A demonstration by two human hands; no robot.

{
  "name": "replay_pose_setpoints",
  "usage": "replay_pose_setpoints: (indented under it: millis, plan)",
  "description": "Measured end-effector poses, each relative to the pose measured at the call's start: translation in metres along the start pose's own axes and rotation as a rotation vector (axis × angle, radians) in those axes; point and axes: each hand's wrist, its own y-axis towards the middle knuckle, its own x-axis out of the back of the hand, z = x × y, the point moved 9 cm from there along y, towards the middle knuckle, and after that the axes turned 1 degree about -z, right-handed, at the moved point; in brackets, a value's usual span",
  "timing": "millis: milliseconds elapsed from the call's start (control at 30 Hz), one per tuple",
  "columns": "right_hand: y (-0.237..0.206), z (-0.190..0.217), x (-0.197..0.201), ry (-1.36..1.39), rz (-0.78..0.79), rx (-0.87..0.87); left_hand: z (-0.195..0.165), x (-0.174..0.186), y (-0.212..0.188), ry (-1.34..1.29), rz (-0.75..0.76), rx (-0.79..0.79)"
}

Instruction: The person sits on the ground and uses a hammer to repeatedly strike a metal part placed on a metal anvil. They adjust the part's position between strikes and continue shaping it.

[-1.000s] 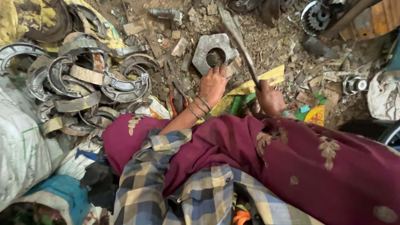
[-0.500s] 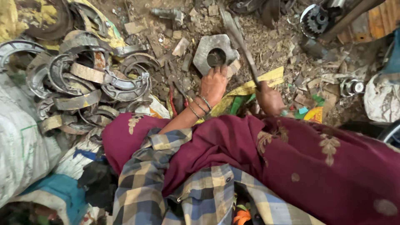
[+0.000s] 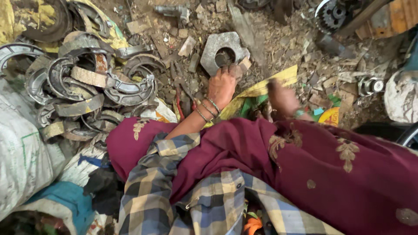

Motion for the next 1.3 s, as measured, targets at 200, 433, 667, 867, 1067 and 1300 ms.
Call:
replay_pose_setpoints:
  millis: [200,433,667,867,1067,1300]
  plan:
    - [-0.001,-0.013,0.025,-0.264,0.007,-0.159,-0.002,0.002,0.001,0.048,-0.027,0.011]
    - [-0.013,-0.031,0.066,0.495,-0.475,0.009,-0.006,0.008,0.003,0.032,-0.029,-0.015]
    - [-0.019,-0.068,-0.037,-0.292,0.140,-0.283,-0.002,0.008,0.005,-0.044,-0.073,0.009]
    - [-0.012,-0.030,0.097,0.215,-0.442,-0.030,-0.001,0.009,-0.003,-0.037,-0.044,-0.008]
    - [-0.011,-0.044,-0.002,0.037,0.073,-0.253,-0.002,0.006,0.002,0.049,-0.026,-0.021]
    - [-0.027,-0.025,0.015,-0.275,-0.021,-0.130,0.002,0.011,0.000,0.005,-0.022,0.027]
